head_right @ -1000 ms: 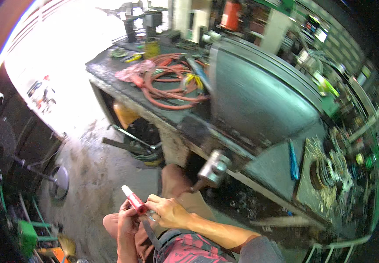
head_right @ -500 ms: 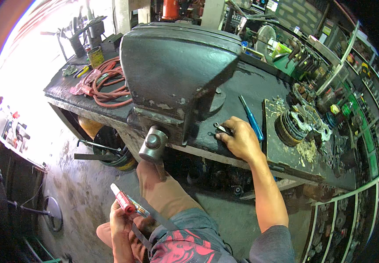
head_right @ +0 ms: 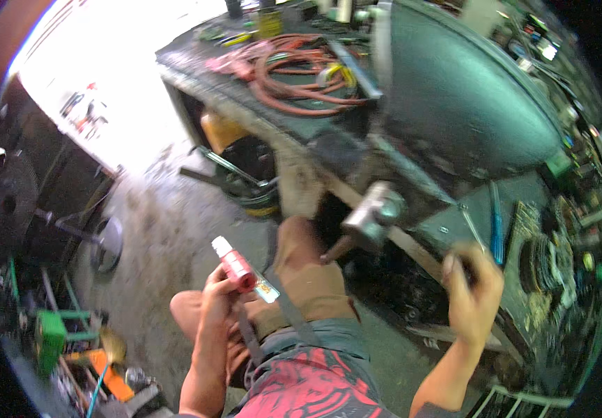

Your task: The person retrieves a red wire crimper and a screwdriver, then sits and uses the screwdriver to adjust the crimper's internal mechanism. The person wipes the tool with a cloth and continues to manipulate the crimper and a red cable, appearing to test or adjust the crimping action.

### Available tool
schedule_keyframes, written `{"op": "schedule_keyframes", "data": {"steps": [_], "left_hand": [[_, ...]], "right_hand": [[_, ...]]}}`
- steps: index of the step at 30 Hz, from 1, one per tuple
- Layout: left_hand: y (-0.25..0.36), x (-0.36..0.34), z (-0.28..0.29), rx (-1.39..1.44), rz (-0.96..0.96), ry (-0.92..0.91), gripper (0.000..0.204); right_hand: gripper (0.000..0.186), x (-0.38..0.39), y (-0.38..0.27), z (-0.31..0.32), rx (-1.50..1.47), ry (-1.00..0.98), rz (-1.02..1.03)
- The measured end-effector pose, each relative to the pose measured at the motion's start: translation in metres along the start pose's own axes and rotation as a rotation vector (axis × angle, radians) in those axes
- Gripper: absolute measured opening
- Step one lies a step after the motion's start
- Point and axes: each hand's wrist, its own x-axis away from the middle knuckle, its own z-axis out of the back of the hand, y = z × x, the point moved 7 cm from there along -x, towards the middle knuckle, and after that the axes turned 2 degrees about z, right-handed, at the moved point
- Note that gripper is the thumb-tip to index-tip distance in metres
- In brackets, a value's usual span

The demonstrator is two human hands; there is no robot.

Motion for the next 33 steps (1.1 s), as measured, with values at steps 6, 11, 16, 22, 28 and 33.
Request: {"op": "schedule_keyframes", "data": {"steps": [6,11,16,22,28,33], "left_hand": [[0.004,0.005,-0.006,0.119,-0.018,-0.045,0.036],[0.011,0.014,-0.003,0.071,-0.071,0.054,0.036],[0.010,0.018,-0.003,0.089,-0.073,0.027,0.037],[0.004,0.020,-0.003,0.022,-0.007,0.026,0.032],[0.006,0.022,0.001,-0.131,0.049,-0.013,0.037],[0.005,0.023,0.003,-0.154,0.081,-0.058,0.036]], "right_hand": [[0.024,0.073,-0.046,-0.167,-0.282,-0.575,0.314],[0.028,0.061,-0.051,-0.223,-0.298,-0.636,0.453],[0.035,0.056,-0.078,-0.240,-0.073,-0.836,0.718],[0.041,0.051,-0.090,-0.255,-0.059,-0.979,0.809],[0.054,0.050,-0.088,-0.264,-0.075,-1.094,0.747],[0.047,0.051,-0.085,-0.271,-0.212,-1.166,0.661]]}}
